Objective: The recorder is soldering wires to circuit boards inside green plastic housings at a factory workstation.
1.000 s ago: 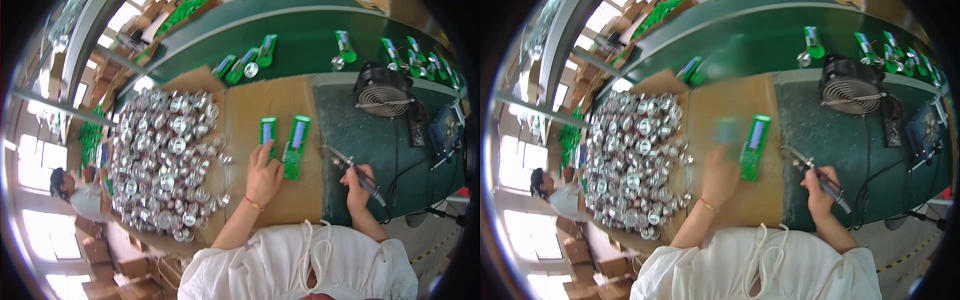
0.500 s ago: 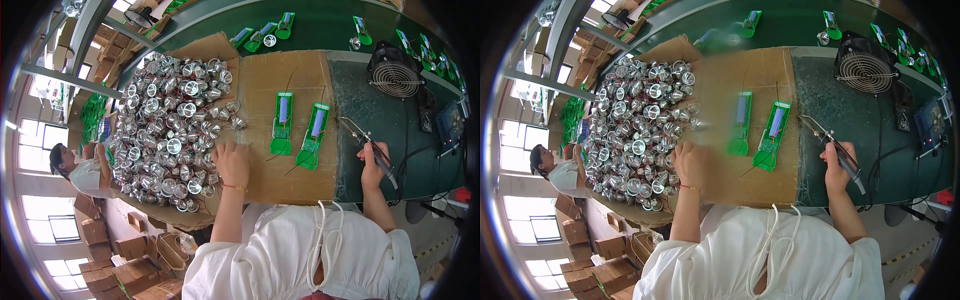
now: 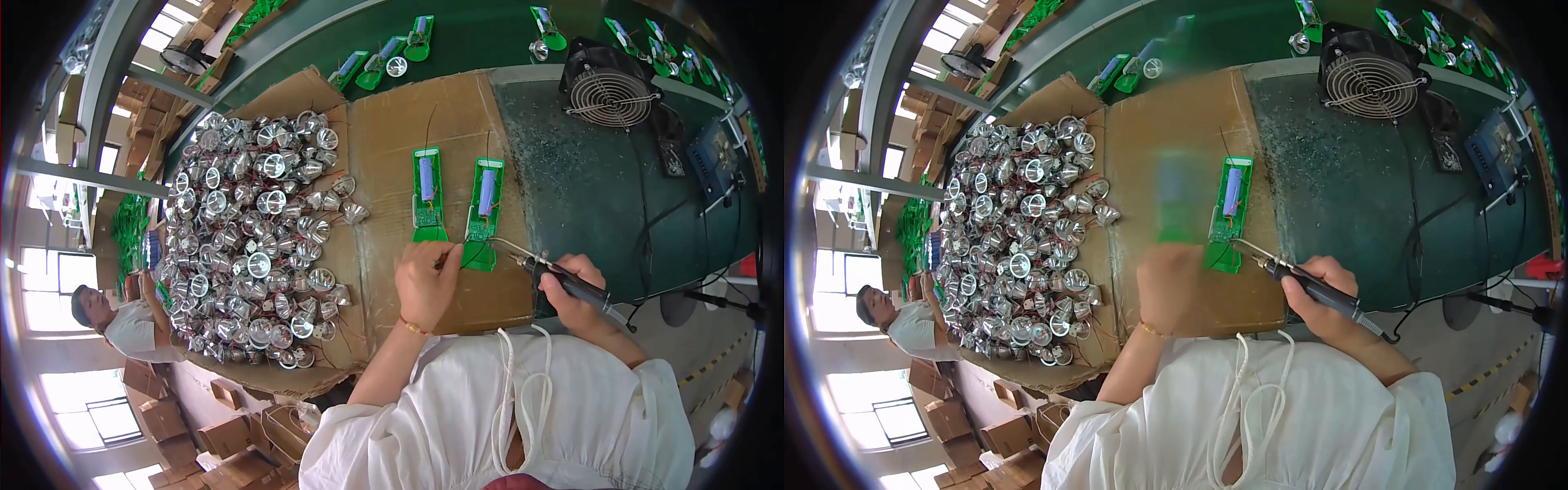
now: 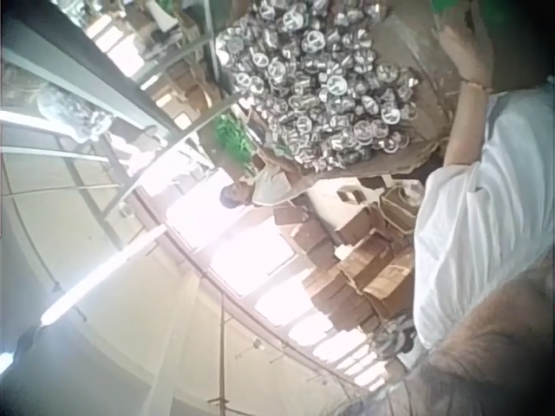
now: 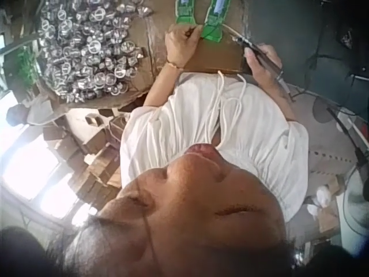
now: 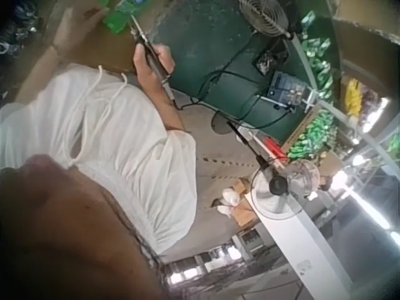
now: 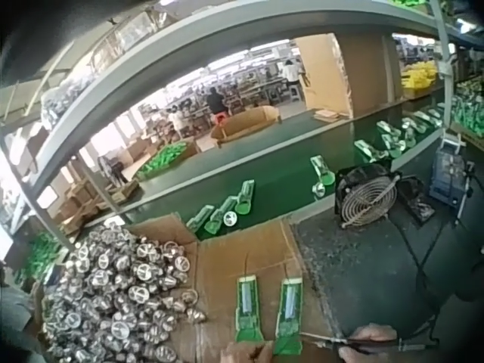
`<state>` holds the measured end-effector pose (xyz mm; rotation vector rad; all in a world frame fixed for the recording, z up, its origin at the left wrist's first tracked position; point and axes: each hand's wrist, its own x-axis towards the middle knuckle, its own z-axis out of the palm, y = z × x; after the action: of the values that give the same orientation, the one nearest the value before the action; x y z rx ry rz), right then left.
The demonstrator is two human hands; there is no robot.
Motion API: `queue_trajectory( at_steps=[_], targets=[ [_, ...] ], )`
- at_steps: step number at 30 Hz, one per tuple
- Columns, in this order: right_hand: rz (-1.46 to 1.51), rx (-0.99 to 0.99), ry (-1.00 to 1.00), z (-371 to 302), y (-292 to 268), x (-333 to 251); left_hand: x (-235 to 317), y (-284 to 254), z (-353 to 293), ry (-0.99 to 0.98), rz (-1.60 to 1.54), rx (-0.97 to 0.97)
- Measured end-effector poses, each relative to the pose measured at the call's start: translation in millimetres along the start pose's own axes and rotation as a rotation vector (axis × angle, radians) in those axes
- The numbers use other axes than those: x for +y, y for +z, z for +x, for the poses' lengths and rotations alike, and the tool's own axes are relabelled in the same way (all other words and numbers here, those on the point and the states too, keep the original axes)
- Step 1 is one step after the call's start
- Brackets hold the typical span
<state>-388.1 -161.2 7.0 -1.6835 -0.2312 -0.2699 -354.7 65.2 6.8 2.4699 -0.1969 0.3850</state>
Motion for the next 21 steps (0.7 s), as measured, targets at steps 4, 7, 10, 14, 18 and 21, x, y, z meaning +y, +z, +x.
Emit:
queue_trajectory(
  at_steps=[4,7,10,14,18,21],
  targets=[
    [0.029,0.063,0.029,0.6,1.3,0.2,7.4,1.9,-1.2,-0.079,-0.060,-0.048],
    [0.004,0.022,0.061,0.7,1.8,-1.6,10.8,2.6,-1.1,-0.021,-0.030,-0.024],
    [0.008,0.045,0.075,2.7,3.2,-1.9,11.3,2.4,-1.3,-0.041,-0.031,-0.014],
    [0.019,0.055,0.080,2.1,3.7,0.7,10.3,3.5,-0.1,-0.085,-0.097,-0.025],
    [0.025,0.055,0.084,2.2,5.2,-1.0,13.1,5.7,-2.4,-0.174,-0.135,-0.046],
    [0.033,0.056,0.094,4.3,7.3,-4.4,14.8,5.7,-2.6,-0.206,-0.179,-0.014]
  ],
)
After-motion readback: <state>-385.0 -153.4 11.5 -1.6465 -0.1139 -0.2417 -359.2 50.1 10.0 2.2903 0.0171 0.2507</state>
